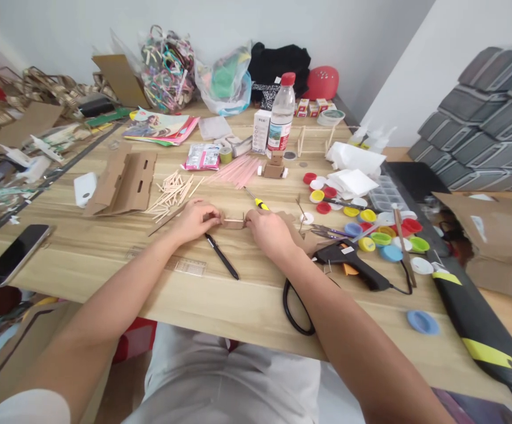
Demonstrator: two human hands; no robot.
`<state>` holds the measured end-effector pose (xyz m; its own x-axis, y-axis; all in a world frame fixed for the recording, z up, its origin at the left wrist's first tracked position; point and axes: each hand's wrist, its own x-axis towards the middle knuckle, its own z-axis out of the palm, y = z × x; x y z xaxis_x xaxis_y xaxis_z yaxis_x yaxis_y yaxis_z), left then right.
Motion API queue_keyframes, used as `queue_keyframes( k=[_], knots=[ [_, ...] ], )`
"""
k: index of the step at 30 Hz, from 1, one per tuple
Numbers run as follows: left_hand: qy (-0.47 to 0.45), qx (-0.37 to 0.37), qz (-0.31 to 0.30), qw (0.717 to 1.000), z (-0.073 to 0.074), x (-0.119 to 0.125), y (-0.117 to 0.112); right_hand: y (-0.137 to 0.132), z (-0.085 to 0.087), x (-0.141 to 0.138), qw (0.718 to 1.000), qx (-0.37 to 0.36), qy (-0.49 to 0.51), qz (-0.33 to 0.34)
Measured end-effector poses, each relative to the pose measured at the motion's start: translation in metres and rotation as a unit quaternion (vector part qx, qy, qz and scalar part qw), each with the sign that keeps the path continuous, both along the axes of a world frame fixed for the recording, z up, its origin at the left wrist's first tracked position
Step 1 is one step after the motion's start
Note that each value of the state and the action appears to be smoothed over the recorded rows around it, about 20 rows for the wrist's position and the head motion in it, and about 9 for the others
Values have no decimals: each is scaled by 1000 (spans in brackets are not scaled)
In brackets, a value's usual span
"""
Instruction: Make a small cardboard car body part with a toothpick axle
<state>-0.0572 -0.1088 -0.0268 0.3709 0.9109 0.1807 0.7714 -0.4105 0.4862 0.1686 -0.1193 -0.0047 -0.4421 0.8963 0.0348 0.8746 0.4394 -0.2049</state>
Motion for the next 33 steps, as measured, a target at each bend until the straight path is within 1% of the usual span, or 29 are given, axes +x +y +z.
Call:
queue_keyframes(
  k=[4, 8, 13, 16, 20, 23, 28, 30, 33],
  knots=[
    [10, 8, -2, 1000, 3, 1, -2, 0, 0, 1, 1000, 1, -13, 8],
    [17, 5, -4, 1000, 6, 2, -4, -2, 3, 0, 1000, -6, -29, 11],
    [17, 21, -27, 999, 6, 2, -5, -5, 5, 0, 999, 2, -40, 26],
    [17, 26, -39, 999, 5, 1, -5, -5, 6, -1, 999, 9, -49, 15],
    [14, 15, -33, 999, 5, 1, -6, -4, 7, -1, 998, 10, -56, 6],
    [4, 12, -32, 999, 5, 2, -6, -4, 4, -1, 999, 15, -46, 17],
    [-11, 21, -37, 999, 2, 2, -5, -8, -4, 3, 998, 44, -38, 35],
    [-18, 31, -35, 999, 1, 2, -5, -7, -1, 7, 998, 46, -32, 35],
    [-24, 38, -20, 999, 0, 4, -5, 3, 14, 13, 999, 21, -32, 19]
  ],
)
